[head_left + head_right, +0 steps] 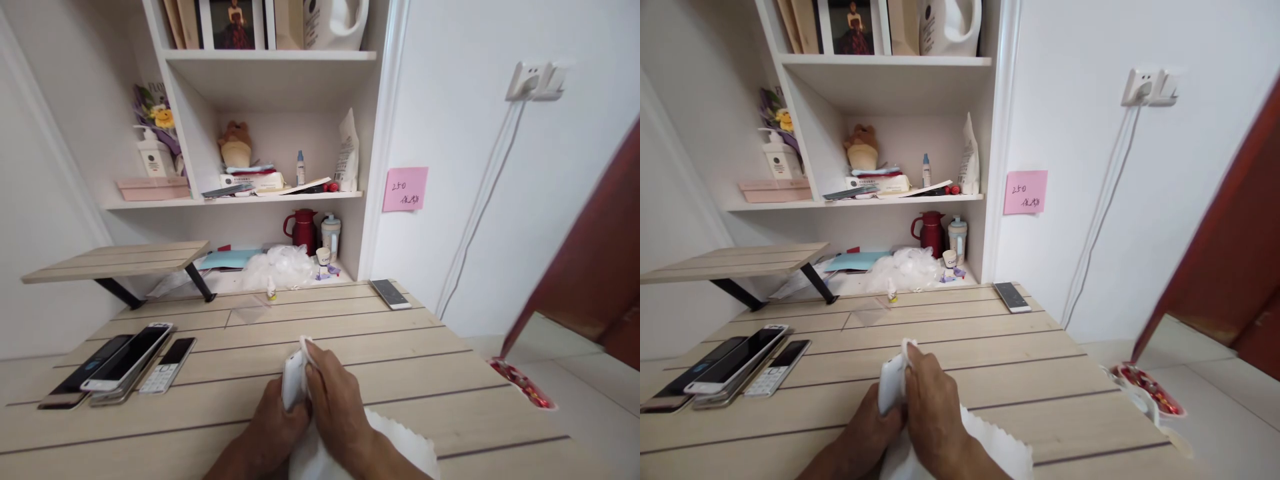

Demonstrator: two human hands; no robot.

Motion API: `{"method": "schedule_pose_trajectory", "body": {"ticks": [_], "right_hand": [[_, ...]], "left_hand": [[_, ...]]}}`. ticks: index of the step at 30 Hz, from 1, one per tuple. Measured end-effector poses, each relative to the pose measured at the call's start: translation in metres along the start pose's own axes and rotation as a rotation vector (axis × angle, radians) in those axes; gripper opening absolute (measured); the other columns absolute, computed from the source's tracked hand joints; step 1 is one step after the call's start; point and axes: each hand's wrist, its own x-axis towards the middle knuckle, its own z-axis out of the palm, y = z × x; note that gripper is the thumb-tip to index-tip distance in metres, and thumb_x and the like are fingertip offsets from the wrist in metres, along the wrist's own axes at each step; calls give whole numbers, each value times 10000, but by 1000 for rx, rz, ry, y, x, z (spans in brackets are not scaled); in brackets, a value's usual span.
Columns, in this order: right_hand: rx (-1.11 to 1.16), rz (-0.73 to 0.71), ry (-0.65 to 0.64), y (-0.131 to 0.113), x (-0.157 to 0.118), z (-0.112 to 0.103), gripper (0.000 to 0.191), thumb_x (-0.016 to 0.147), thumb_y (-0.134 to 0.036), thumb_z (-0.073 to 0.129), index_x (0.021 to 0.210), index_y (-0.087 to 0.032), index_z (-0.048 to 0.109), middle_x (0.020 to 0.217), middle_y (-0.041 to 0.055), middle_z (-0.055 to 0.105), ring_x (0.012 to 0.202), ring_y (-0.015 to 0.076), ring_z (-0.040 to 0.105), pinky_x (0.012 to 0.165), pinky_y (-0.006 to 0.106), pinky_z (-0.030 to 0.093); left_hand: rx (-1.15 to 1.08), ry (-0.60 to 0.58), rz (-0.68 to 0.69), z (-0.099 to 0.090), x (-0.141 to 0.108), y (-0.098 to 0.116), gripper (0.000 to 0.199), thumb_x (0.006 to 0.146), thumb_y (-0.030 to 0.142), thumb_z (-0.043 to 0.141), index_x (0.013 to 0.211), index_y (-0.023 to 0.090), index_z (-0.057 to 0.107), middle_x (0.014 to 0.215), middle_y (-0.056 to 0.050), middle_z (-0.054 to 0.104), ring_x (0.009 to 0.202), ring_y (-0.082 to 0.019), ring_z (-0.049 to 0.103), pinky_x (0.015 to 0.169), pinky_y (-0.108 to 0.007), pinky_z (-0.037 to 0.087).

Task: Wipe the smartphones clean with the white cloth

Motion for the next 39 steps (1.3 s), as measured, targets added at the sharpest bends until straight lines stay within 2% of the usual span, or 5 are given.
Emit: {"method": "schedule_pose_trajectory", "body": {"ticks": [14,21,27,33,39], "right_hand": [[35,-160,-79,2,1,-4,415,993,-179,406,1391,-245,503,786,41,620,675,161,607,617,264,533],[215,210,-11,2,13,-8,322,999,-267,431,1243,-206,631,1068,86,710,983,213,665,854,335,558],[140,-117,-70,-4,10,-16,363,970,-214,426,1288,-220,601,723,25,606,634,163,586,605,275,519],[185,110,-50,-1,18,-21,315,939,-171,420,1108,-218,682,750,21,640,667,152,622,640,255,519],[139,-183,-144,-6,14,-22,372,932,-170,422,1250,-207,611,749,30,601,646,163,576,615,273,511]], "left_hand": [[-37,-92,26,0,2,2,150,794,259,578,843,129,633,766,-46,664,767,-200,592,685,-273,492],[132,48,1,0,1,2,233,759,250,591,954,146,663,881,-57,709,828,-218,619,721,-275,495],[97,-101,71,-2,3,-1,187,799,307,597,907,162,645,773,-39,692,732,-186,602,653,-251,481],[317,17,241,-4,5,5,63,775,192,560,824,212,595,711,-7,649,659,-165,584,670,-255,453],[319,-31,213,-6,4,2,95,817,273,561,755,204,581,710,-32,664,627,-169,578,584,-248,421]]}}
